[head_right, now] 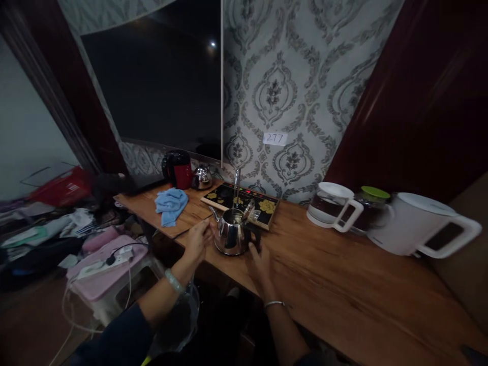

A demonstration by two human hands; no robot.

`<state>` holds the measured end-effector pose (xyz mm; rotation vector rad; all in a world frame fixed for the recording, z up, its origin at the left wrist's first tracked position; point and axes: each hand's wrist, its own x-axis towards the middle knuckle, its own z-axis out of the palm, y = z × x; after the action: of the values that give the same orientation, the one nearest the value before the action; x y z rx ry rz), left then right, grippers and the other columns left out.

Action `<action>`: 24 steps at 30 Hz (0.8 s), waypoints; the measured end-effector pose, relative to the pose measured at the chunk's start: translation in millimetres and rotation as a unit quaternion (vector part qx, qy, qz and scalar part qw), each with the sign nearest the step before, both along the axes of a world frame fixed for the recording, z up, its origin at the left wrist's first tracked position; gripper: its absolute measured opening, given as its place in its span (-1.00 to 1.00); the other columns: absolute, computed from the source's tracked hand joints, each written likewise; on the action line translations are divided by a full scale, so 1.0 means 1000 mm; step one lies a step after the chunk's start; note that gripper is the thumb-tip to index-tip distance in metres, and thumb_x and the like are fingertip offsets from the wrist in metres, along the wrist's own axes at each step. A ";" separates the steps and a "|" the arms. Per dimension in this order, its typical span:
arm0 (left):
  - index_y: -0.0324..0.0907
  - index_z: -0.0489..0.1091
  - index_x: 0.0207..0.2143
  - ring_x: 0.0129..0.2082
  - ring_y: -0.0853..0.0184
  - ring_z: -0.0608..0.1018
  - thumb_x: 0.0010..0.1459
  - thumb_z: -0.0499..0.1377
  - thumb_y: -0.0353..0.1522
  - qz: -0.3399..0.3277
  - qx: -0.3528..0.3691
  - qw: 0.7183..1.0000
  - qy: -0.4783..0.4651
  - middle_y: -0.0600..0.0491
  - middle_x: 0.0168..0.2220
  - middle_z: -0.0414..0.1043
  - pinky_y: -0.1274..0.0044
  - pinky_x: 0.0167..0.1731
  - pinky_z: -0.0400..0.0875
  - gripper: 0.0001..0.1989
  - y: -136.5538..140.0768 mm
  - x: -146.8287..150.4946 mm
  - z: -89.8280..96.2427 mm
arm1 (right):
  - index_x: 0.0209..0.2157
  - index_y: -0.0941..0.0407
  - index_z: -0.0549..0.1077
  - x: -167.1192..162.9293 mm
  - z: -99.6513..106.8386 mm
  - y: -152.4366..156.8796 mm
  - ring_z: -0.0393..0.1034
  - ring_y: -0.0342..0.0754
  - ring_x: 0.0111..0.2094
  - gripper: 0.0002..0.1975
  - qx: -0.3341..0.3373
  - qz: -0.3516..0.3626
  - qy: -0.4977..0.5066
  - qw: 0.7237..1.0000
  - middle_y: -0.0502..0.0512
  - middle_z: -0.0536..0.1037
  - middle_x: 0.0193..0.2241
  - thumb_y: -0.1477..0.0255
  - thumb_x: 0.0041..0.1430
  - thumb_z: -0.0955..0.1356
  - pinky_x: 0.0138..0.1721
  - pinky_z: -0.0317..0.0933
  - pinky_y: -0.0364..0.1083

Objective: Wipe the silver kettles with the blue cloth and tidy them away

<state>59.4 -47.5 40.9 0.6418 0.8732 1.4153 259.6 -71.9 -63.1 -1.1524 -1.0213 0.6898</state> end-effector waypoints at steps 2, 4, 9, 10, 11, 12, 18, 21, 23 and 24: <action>-0.18 0.27 -0.57 -0.77 0.59 0.00 0.07 0.25 -0.20 0.004 -0.007 1.000 0.004 0.30 -0.76 -0.06 0.66 -0.68 -0.14 -0.69 0.001 0.003 0.011 | -0.11 0.13 0.59 0.001 -0.001 0.001 0.53 0.21 0.00 -0.50 0.001 -0.001 -0.003 1.000 0.24 0.67 -0.08 0.06 0.05 0.41 0.11 0.32 0.16; -0.16 0.22 -0.60 -0.78 0.59 -0.03 0.08 0.20 -0.23 0.007 -0.034 0.999 0.004 0.30 -0.77 -0.08 0.65 -0.69 -0.19 -0.69 -0.001 0.001 0.012 | -0.13 0.13 0.59 0.002 -0.003 0.002 0.54 0.21 -0.02 -0.50 -0.003 -0.003 -0.007 1.000 0.24 0.68 -0.11 0.04 0.04 0.41 0.09 0.33 0.16; -0.17 0.23 -0.62 -0.79 0.59 -0.04 0.03 0.17 -0.30 -0.017 -0.082 0.996 0.010 0.30 -0.78 -0.10 0.64 -0.69 -0.24 -0.76 -0.026 -0.002 -0.018 | -0.15 0.14 0.61 0.004 -0.003 0.002 0.55 0.24 -0.05 -0.48 -0.011 -0.004 -0.016 1.000 0.25 0.69 -0.13 0.03 0.01 0.42 0.05 0.35 0.17; -0.18 0.24 -0.61 -0.79 0.59 -0.04 0.02 0.17 -0.31 -0.020 -0.088 0.996 0.009 0.30 -0.79 -0.10 0.64 -0.69 -0.24 -0.77 -0.030 -0.003 -0.024 | -0.14 0.14 0.61 0.003 -0.002 0.001 0.55 0.24 -0.04 -0.48 -0.012 -0.007 -0.018 1.000 0.24 0.69 -0.13 0.03 0.01 0.42 0.05 0.36 0.16; -0.18 0.25 -0.60 -0.79 0.58 -0.04 0.02 0.16 -0.32 -0.021 -0.093 0.995 0.008 0.30 -0.78 -0.10 0.64 -0.69 -0.24 -0.79 -0.033 -0.003 -0.029 | -0.14 0.13 0.61 0.003 0.000 0.000 0.55 0.24 -0.04 -0.48 -0.014 -0.010 -0.018 1.000 0.24 0.69 -0.13 0.03 0.00 0.42 0.05 0.36 0.15; -0.18 0.25 -0.59 -0.79 0.58 -0.04 0.03 0.15 -0.32 -0.021 -0.096 0.995 0.006 0.30 -0.78 -0.09 0.64 -0.69 -0.25 -0.80 -0.034 -0.004 -0.031 | -0.14 0.13 0.61 0.002 0.001 -0.002 0.55 0.24 -0.04 -0.47 -0.016 -0.012 -0.017 1.000 0.24 0.69 -0.13 0.03 0.01 0.42 0.05 0.37 0.15; -0.16 0.21 -0.55 -0.76 0.57 -0.03 0.10 0.15 -0.31 -0.008 -0.075 0.997 -0.015 0.30 -0.75 -0.11 0.62 -0.67 -0.21 -0.77 -0.017 -0.006 -0.016 | -0.10 0.15 0.60 -0.002 0.010 -0.009 0.52 0.23 0.01 -0.47 -0.012 -0.005 -0.023 1.000 0.26 0.66 -0.06 0.04 0.06 0.40 0.07 0.35 0.13; -0.18 0.28 -0.48 -0.74 0.57 0.01 0.09 0.21 -0.29 -0.048 -0.045 0.997 -0.027 0.30 -0.71 -0.06 0.61 -0.65 -0.19 -0.81 -0.026 0.007 -0.014 | -0.11 0.17 0.60 -0.003 0.010 -0.009 0.53 0.22 -0.01 -0.45 -0.013 -0.002 -0.018 1.000 0.26 0.67 -0.08 0.02 0.05 0.40 0.06 0.34 0.13; -0.18 0.32 -0.42 -0.73 0.56 0.03 0.07 0.24 -0.29 -0.090 -0.038 0.995 -0.033 0.30 -0.70 -0.03 0.60 -0.64 -0.19 -0.83 -0.041 0.019 -0.022 | -0.11 0.17 0.60 -0.003 0.011 -0.010 0.54 0.22 -0.03 -0.45 -0.009 0.005 -0.016 1.000 0.25 0.68 -0.10 0.02 0.05 0.40 0.05 0.35 0.13; -0.18 0.32 -0.41 -0.73 0.55 0.02 0.06 0.25 -0.30 -0.116 -0.052 0.991 -0.037 0.30 -0.70 -0.02 0.61 -0.64 -0.20 -0.83 -0.049 0.023 -0.028 | -0.11 0.16 0.60 -0.003 0.012 -0.010 0.54 0.21 -0.04 -0.46 -0.008 0.006 -0.017 1.000 0.24 0.68 -0.10 0.03 0.05 0.40 0.04 0.35 0.12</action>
<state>82.6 -96.3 12.8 0.5877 0.7823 1.1704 256.3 -82.0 -50.9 -1.1768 -1.0526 0.6912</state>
